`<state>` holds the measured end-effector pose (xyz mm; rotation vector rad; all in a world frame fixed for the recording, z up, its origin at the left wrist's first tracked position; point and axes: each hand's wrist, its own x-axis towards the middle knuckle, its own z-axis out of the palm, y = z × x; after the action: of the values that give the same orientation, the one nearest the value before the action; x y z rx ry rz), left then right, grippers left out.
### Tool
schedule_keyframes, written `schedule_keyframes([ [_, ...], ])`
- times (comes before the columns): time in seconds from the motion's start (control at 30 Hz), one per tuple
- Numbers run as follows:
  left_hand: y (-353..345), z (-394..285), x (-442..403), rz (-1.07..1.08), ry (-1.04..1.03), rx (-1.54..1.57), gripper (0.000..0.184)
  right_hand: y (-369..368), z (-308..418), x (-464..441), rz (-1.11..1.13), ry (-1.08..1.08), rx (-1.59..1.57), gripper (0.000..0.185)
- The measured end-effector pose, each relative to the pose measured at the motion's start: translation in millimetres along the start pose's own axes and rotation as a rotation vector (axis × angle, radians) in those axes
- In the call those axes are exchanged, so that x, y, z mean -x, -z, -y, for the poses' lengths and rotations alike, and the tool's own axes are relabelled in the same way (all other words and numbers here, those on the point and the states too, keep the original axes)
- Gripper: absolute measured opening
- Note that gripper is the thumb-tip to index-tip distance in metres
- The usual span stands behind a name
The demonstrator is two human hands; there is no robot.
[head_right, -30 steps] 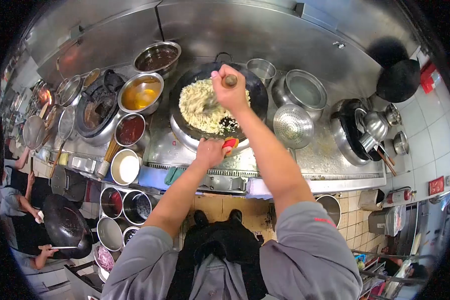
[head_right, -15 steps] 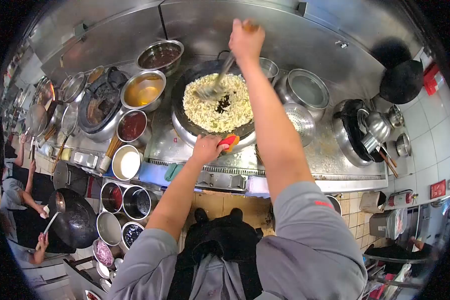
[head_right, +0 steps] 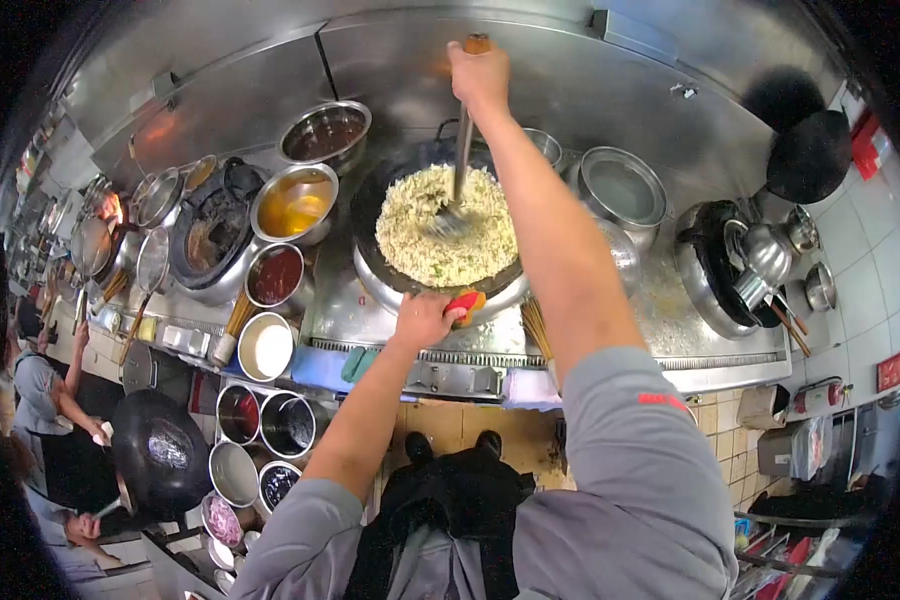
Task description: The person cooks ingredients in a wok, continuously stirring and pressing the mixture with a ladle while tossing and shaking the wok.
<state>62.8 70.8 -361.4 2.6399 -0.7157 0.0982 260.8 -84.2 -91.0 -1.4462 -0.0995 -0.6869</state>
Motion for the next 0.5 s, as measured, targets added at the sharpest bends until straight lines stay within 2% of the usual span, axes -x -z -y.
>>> schedule_keyframes([
  [0.03,-0.6,0.8,-0.3,-0.004,-0.005,0.021,0.040,1.7,-16.9,-3.0,-0.062,0.179,-0.063,0.024],
  [0.1,-4.0,1.6,0.3,-0.004,-0.004,0.018,0.041,2.4,-73.0,1.1,-0.003,0.226,-0.020,0.023],
  [0.13,-1.6,1.7,-0.5,-0.009,-0.002,0.001,0.042,-3.1,-61.0,16.7,0.056,0.277,0.009,0.021],
  [0.17,-0.4,0.3,-0.7,0.007,0.036,-0.024,0.043,-3.5,-42.7,21.1,0.136,0.094,0.059,0.023],
  [0.23,-7.6,4.4,3.9,-0.042,-0.001,0.020,0.044,10.6,10.1,21.7,0.236,-0.097,0.158,0.027],
  [0.27,-7.1,6.6,0.3,-0.056,0.007,0.047,0.045,26.7,24.5,12.8,0.287,-0.139,0.104,0.031],
  [0.3,-7.6,10.1,-3.5,-0.064,-0.016,0.112,0.044,74.5,-8.8,-24.7,0.351,-0.264,-0.288,0.032],
  [0.33,-9.8,12.3,-1.8,-0.067,-0.045,0.176,0.044,64.2,77.2,70.7,0.187,-0.136,-0.181,0.031],
  [0.4,-8.1,15.5,-6.6,-0.067,-0.073,0.183,0.043,55.5,22.7,117.5,-0.061,0.210,0.167,0.032],
  [0.43,-10.6,18.8,-6.7,-0.039,-0.069,0.200,0.042,55.2,-25.7,116.5,0.038,0.317,-0.058,0.032],
  [0.47,-13.9,19.9,-5.1,-0.009,-0.068,0.218,0.041,61.2,-43.5,106.9,0.114,0.319,0.059,0.029],
  [0.5,-12.5,17.3,0.3,0.016,-0.075,0.206,0.041,58.8,-21.6,121.1,0.091,0.267,-0.049,0.029],
])
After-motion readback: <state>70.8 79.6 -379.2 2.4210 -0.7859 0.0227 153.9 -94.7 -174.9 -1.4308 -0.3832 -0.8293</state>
